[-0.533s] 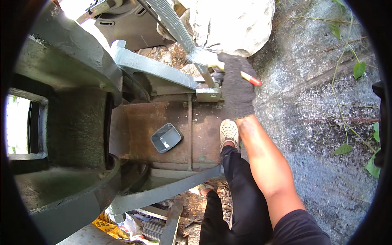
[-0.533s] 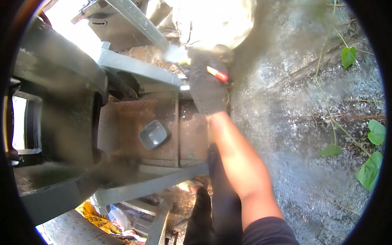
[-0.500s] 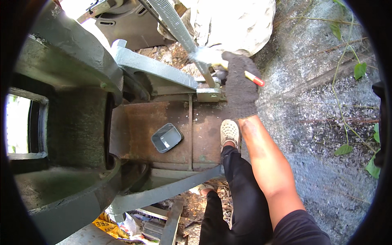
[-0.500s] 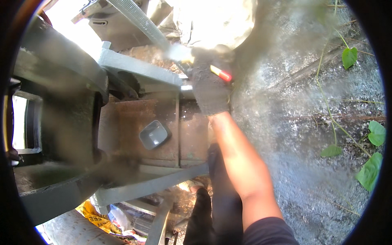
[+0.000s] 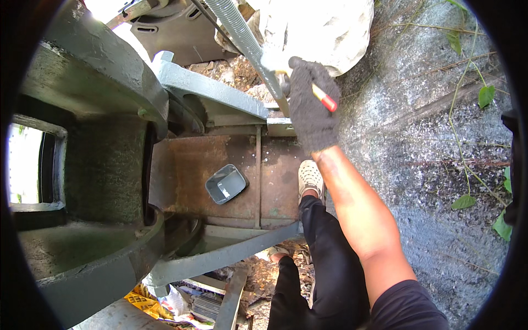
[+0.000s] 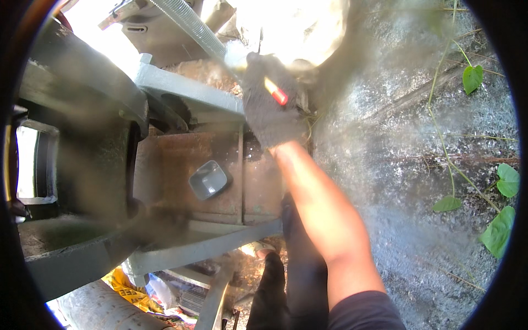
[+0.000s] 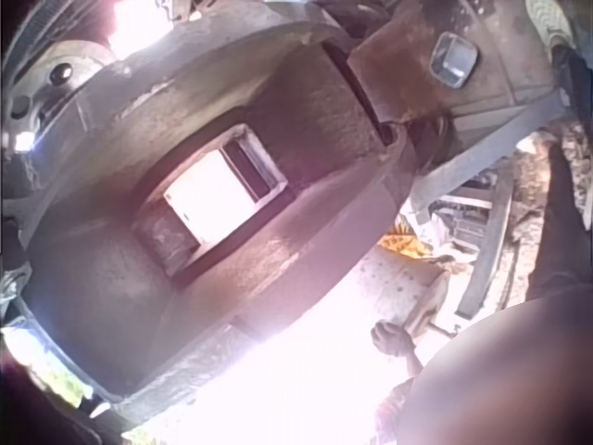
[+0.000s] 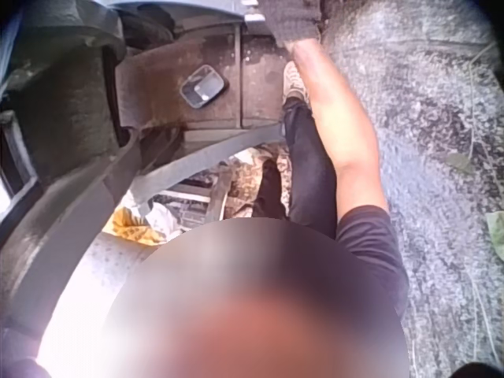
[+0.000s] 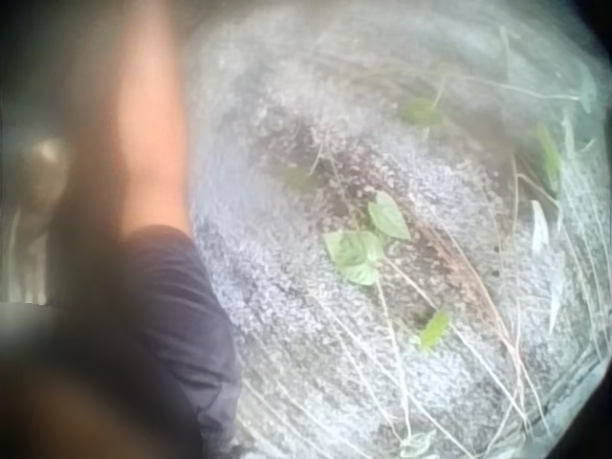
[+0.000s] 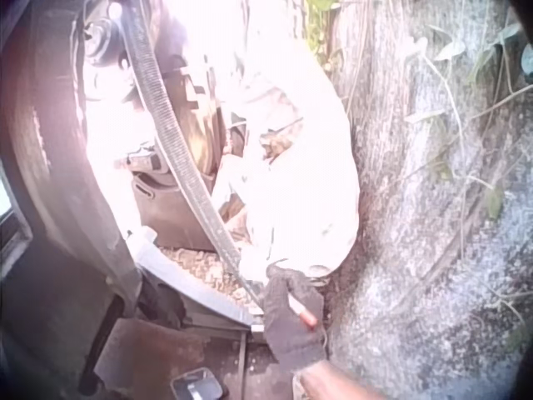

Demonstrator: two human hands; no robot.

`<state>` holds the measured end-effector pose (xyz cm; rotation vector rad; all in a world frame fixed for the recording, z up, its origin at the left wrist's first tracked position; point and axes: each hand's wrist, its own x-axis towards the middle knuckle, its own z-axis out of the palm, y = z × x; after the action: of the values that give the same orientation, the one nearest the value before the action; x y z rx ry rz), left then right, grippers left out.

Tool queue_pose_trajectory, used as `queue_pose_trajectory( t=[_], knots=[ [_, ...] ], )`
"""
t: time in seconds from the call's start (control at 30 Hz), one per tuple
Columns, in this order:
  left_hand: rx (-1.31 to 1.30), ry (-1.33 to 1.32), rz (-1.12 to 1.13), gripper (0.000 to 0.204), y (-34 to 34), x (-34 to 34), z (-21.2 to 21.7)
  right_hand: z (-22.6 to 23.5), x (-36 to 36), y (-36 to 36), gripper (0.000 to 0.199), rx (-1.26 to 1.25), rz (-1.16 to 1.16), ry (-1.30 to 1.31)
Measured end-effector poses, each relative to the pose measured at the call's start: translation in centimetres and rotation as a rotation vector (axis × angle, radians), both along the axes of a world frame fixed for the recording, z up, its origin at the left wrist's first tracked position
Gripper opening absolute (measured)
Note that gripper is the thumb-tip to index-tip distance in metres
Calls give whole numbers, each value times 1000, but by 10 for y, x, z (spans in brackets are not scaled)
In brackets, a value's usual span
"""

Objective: The person paints a green metal machine frame with a paintbrush, applying light gray paint to the side and lower sections. They repeatedly dip the brush into a small paint tray and continue brushing along the frame and a corrugated tube attached to the machine.

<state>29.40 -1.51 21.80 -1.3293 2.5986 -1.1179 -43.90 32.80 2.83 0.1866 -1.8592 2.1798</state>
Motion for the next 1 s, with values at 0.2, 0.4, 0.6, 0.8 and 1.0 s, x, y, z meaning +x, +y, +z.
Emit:
queue_pose_trajectory(
  t=[0.2, 0.4, 0.6, 0.8, 1.0],
  knots=[
    [13, -93, 116, 50, 7, -5, 3, -13, 7, 3, 27, 132, -202, 76],
    [4, -81, 97, 47, 6, -10, 4, -16, -1, 0, 31, 306, -148, 78],
    [10, -67, 87, 46, 7, -14, 3, 2, 5, -2, 32, -57, 51, -98],
    [7, -101, 80, 46, 11, -16, 4, 19, 1, -2, 33, 25, -94, -156],
    [-33, -92, 70, 46, 11, -16, 2, 22, 12, -2, 31, 178, 16, -98]
  ],
)
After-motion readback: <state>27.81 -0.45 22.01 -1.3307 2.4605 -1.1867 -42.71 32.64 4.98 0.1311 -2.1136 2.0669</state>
